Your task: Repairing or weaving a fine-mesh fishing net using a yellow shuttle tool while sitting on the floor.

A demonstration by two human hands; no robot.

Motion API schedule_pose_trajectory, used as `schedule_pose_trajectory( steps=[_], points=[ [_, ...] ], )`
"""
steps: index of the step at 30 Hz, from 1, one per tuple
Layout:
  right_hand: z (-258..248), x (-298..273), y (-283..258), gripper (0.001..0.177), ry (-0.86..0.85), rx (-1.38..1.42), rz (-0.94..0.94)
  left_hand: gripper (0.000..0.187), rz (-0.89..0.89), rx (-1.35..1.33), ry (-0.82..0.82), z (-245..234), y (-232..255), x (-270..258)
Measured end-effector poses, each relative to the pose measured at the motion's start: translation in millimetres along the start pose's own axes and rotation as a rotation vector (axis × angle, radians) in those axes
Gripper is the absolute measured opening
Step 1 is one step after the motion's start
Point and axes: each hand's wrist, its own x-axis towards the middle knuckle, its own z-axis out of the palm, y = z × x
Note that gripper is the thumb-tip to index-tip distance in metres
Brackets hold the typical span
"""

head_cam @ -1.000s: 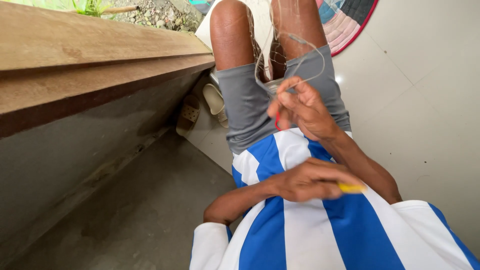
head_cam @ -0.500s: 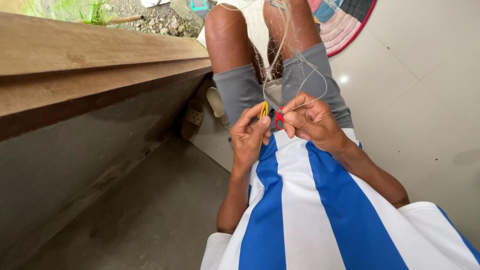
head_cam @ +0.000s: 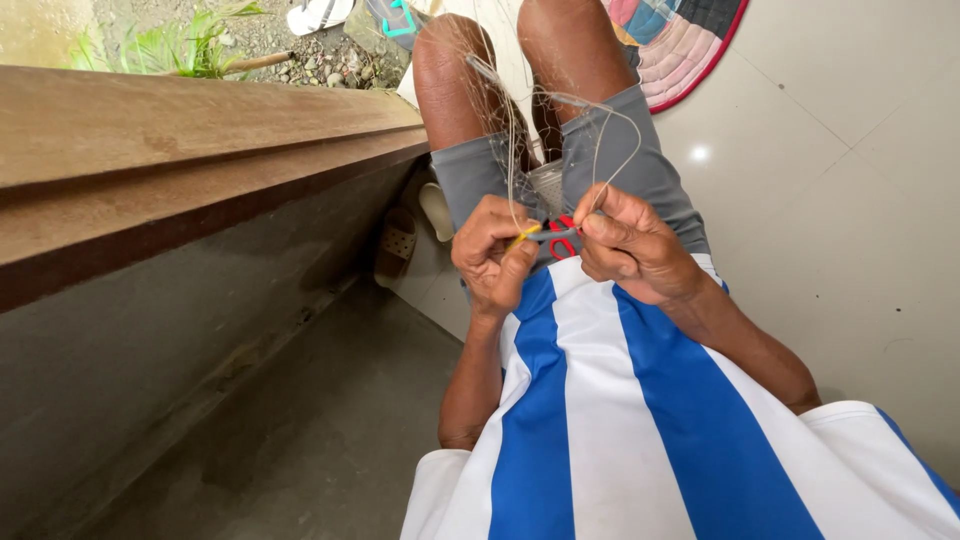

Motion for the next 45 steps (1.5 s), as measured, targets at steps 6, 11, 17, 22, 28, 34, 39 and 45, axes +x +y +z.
schedule_pose_trajectory(
  steps=[6,11,17,22,28,34,39,45],
  points=[
    [-1.6,1.5,5.8,0.013,0.02,0.002,0.003,0.03,0.241,0.253,0.082,17.7,7.6,2.7],
    [5.1,1.1,16.8,0.015,0.075,-0.112,-0.04,0.059,0.612,0.373,0.131,7.1,-31.1,-18.6],
    [6.4,4.9,15.0,0.014,0.123,-0.147,-0.126,0.018,0.478,0.458,0.285,37.6,-2.6,6.6],
    [6.8,13.6,10.8,0.018,0.26,-0.249,-0.214,0.021,0.136,0.267,0.365,56.0,49.6,-9.9],
    [7.9,8.9,3.9,0.015,0.189,-0.375,-0.323,0.022,0.553,0.309,0.113,30.5,70.3,-35.0],
    [-14.4,17.8,-10.9,0.009,0.04,-0.31,-0.597,0.023,0.375,0.33,-0.401,9.9,107.5,28.0],
    [-19.9,20.3,-33.1,0.005,-0.026,-0.413,-0.636,0.035,0.764,1.095,-0.309,33.8,94.8,82.8],
    [-12.4,12.2,-38.0,0.007,-0.038,-0.106,-0.326,0.029,0.91,1.489,-0.536,18.2,72.2,113.2]
  ],
)
